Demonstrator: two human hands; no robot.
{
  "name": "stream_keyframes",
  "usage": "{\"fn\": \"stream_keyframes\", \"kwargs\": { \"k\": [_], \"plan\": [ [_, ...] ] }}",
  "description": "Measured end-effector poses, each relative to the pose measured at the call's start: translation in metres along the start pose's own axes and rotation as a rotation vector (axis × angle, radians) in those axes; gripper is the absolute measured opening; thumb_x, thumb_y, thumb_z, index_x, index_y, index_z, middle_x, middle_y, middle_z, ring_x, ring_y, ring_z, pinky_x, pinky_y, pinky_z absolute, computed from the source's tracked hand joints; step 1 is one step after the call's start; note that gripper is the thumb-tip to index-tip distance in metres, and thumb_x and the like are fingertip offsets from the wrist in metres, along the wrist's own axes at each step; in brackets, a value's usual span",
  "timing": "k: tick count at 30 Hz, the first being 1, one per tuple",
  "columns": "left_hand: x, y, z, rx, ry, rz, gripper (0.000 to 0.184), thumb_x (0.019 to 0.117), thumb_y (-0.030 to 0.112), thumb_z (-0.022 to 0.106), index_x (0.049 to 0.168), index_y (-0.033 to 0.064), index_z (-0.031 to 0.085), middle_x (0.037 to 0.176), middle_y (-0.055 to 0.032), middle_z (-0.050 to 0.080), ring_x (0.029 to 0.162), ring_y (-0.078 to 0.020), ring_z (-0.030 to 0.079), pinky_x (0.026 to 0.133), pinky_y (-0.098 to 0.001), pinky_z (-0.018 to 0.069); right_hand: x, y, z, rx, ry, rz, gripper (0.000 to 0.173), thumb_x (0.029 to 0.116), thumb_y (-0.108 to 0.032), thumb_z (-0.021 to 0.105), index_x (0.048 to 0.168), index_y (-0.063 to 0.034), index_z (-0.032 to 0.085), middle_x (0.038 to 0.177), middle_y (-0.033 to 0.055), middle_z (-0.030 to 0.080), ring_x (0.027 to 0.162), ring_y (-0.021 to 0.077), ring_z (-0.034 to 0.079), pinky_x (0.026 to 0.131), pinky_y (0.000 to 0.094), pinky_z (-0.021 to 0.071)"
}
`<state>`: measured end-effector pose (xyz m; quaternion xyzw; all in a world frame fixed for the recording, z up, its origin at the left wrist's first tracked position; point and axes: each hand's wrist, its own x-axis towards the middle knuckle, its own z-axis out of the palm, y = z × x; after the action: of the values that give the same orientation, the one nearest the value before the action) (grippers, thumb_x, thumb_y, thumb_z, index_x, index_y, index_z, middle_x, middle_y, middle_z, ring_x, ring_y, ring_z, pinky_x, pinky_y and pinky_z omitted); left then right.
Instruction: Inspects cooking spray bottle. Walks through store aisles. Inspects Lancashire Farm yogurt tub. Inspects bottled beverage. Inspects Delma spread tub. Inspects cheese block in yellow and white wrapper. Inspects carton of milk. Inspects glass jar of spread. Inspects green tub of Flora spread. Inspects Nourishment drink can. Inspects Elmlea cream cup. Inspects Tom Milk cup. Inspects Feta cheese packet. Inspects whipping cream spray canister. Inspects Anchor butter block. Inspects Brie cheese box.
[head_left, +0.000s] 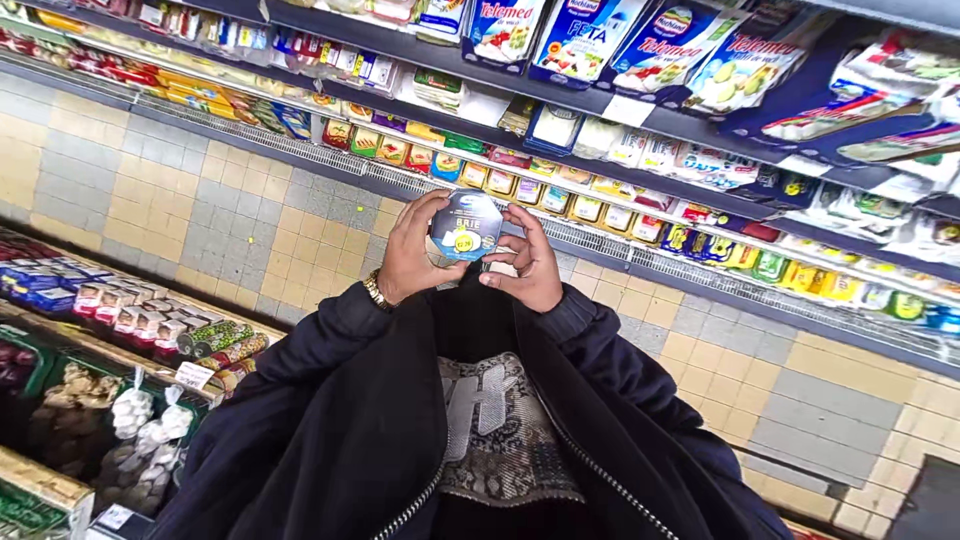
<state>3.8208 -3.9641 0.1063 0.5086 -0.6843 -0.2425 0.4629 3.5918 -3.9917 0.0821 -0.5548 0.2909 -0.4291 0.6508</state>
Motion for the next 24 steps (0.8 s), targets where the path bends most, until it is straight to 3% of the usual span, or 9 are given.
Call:
{"fn": "stream_keyframes", "kwargs": {
  "k": [7,13,24],
  "plan": [
    [-0.058,0.012,-0.030,-0.257,-0.037,0.001,0.096,0.0680,0.017,0.095,0.147,-0.0036,0.044,0.144,-0.0232,0.052,0.124,-0.0314,0.062,0.092,-0.0462,0.0626,-0.036,0.005,0.052,-0.021,0.068,0.000,0.103,0.0654,-0.007,0.095,0.153,-0.0076,0.040,0.147,0.0193,0.044,0.113,0.0330,0.067,0.085,0.0476,0.0653],
    [-0.101,0.012,-0.051,-0.460,-0.106,-0.103,0.090,0.0661,0.006,0.093,0.143,-0.0046,0.048,0.146,-0.0211,0.049,0.126,-0.0334,0.061,0.094,-0.0506,0.0616,-0.069,0.010,0.085,-0.129,0.099,-0.037,0.095,0.0657,-0.010,0.095,0.148,-0.0077,0.048,0.144,0.0160,0.048,0.110,0.0298,0.067,0.083,0.0452,0.0654],
    [-0.148,0.014,-0.071,-0.484,-0.134,-0.106,0.090,0.0655,0.007,0.093,0.144,-0.0009,0.050,0.147,-0.0184,0.049,0.123,-0.0314,0.062,0.095,-0.0497,0.0616,-0.110,0.014,0.123,-0.232,0.118,-0.071,0.091,0.0656,-0.014,0.096,0.144,-0.0075,0.051,0.139,0.0132,0.049,0.109,0.0240,0.067,0.084,0.0402,0.0651]
  ]
}}
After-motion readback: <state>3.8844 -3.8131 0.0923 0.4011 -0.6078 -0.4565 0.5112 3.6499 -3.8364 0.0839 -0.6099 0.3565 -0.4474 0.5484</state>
